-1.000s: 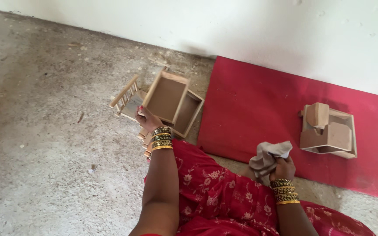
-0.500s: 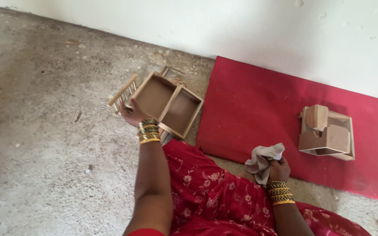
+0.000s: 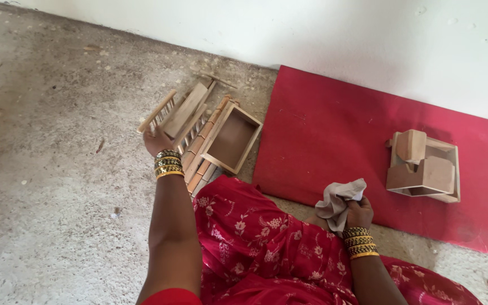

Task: The person sits on the floor and wipes small wooden toy furniture pieces, including a chair, boxes, and a small cabinet, one at a time with a cloth, setting each cleaned piece aside on the mat.

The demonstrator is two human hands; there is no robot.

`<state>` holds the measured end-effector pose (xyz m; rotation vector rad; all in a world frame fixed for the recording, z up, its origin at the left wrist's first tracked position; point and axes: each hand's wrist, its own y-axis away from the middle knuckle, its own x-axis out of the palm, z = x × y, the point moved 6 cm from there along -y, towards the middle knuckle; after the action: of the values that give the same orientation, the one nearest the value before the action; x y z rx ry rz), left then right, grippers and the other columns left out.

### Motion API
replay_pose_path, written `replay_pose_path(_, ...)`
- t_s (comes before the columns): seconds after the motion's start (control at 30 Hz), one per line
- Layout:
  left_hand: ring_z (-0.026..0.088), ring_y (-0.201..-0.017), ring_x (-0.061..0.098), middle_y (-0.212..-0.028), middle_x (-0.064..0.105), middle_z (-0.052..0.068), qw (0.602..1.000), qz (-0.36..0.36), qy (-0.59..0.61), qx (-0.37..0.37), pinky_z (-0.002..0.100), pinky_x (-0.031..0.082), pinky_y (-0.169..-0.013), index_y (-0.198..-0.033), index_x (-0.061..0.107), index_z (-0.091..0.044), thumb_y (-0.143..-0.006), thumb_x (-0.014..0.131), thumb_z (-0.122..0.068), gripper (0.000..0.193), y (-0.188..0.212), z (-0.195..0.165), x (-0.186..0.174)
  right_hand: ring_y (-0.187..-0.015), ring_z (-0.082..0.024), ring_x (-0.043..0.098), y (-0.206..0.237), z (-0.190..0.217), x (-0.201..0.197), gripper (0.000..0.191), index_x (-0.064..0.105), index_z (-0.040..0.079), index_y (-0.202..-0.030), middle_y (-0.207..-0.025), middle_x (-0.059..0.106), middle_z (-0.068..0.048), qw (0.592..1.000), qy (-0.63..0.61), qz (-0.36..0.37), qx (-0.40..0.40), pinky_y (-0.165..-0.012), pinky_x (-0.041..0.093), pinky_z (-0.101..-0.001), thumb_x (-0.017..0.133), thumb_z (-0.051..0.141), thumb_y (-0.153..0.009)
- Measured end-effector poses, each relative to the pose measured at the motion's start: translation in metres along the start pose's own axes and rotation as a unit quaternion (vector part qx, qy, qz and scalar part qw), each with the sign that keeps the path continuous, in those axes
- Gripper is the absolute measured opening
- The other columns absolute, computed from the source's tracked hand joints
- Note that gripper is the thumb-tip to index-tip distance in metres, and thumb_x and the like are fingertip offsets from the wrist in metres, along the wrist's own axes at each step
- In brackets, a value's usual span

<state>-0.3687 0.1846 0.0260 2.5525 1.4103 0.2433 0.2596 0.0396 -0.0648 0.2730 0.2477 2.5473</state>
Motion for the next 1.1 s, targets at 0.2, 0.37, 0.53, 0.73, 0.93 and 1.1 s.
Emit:
replay_pose_path(0.2,0.034,-0.12,0.066,-0.133,0.067,0.023,0.937,-0.002,-0.153,0.313,0.039,0.051,-0.104,-0.134,0.063,0.004,-0.097,0.076,-0.013,0.042,0.061,-0.011,0.038,-0.096,-0.022,0.071,0.007,0.007,-0.001,0.026,0.065,-0.004,-0.118,-0.11,0.072,-0.015,0.999,0.015,-0.023,0.025,-0.083,0.061,-0.0321,0.06,0.0,-0.092)
replay_pose_path(0.37,0.023,-0.104,0.066,-0.124,0.068,0.013,0.971,0.232,-0.006,0.063,0.038,0.055,-0.089,-0.135,0.063,-0.005,-0.094,0.073,-0.023,0.046,0.18,0.046,0.109,-0.1,-0.027,0.072,0.006,0.027,-0.007,0.029,0.064,-0.007,-0.12,-0.115,0.071,-0.018,0.998,0.007,-0.058,0.019,-0.087,0.061,-0.0362,0.057,-0.003,-0.092)
replay_pose_path(0.53,0.015,-0.108,0.064,-0.12,0.066,0.009,0.883,0.457,0.059,-0.085,0.031,0.053,-0.097,-0.13,0.064,-0.002,-0.093,0.072,-0.017,0.041,0.276,0.13,0.139,-0.102,-0.029,0.074,-0.014,0.039,-0.034,0.036,0.062,-0.003,-0.12,-0.119,0.069,-0.019,0.976,-0.183,-0.114,0.025,-0.089,0.066,-0.0388,0.053,-0.008,-0.086)
replay_pose_path(0.73,0.014,-0.106,0.067,-0.114,0.072,0.005,0.841,0.519,-0.142,0.052,0.032,0.055,-0.093,-0.124,0.068,-0.001,-0.094,0.071,-0.022,0.037,0.265,0.164,0.153,-0.101,-0.028,0.075,-0.047,0.109,-0.093,0.034,0.068,-0.008,-0.117,-0.116,0.073,-0.02,0.95,-0.028,-0.25,-0.184,-0.088,0.066,-0.0358,0.057,-0.014,-0.086)
replay_pose_path(0.93,0.015,-0.104,0.067,-0.114,0.072,0.008,0.82,0.529,-0.221,0.0,0.03,0.055,-0.091,-0.126,0.067,-0.002,-0.097,0.067,-0.026,0.038,0.254,0.169,0.158,-0.118,-0.029,0.07,-0.096,0.159,-0.094,0.062,0.052,0.002,-0.138,-0.138,0.064,-0.022,0.923,0.277,-0.243,-0.107,-0.1,0.063,-0.0395,0.074,0.013,-0.081)
replay_pose_path(1.1,0.015,-0.104,0.068,-0.114,0.073,0.01,0.813,0.563,-0.148,0.008,0.03,0.055,-0.092,-0.126,0.066,0.002,-0.097,0.068,-0.027,0.042,0.263,0.17,0.168,-0.141,-0.058,0.029,-0.107,0.156,-0.069,0.123,0.016,0.024,-0.16,-0.158,0.031,-0.028,0.76,0.629,-0.16,-0.037,-0.106,0.034,-0.0686,0.094,0.039,-0.067)
